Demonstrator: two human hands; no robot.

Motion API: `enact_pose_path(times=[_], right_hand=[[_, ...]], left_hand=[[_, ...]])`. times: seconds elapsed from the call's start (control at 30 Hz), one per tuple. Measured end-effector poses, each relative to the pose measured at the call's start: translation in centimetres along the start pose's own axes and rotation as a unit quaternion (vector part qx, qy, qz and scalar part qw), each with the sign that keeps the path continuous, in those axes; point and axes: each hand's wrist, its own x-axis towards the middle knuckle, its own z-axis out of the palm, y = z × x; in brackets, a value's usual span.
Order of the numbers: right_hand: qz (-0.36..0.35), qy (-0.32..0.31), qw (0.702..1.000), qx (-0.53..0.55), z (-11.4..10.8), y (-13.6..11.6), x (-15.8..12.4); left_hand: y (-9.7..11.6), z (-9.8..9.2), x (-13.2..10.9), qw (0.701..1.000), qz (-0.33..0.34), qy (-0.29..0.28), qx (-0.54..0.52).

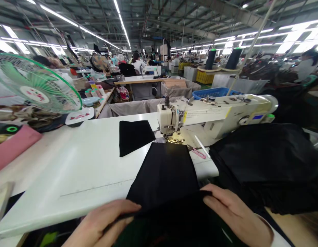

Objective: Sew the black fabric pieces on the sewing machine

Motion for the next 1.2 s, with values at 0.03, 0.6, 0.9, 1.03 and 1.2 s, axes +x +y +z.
enact_pose_path(times=[0.03, 0.6, 0.9, 1.03, 1.2], right_hand=[[0.008, 0.019, 1.000, -0.006, 0.3, 0.5, 0.8], [0.062, 0.298, 0.926, -0.221, 2.7, 9.0, 13.4], [0.001, 0.292, 0.955, -0.056, 2.6, 10.0, 13.6], [0.001, 0.263, 0.963, 0.064, 3.0, 9.8, 13.6], [0.034, 0.245, 0.951, 0.187, 3.3, 8.4, 13.2]], left_hand=[[0.0, -0.1, 0.8, 1.000, -0.026, 0.006, 0.000], [-6.2, 5.7, 19.5, 0.982, -0.140, 0.026, 0.125], [-4.6, 6.0, 13.4, 0.966, -0.104, 0.165, -0.172], [-3.0, 4.7, 11.1, 0.909, -0.124, 0.173, -0.360], [-1.3, 3.7, 10.1, 0.887, -0.140, 0.247, -0.365]])
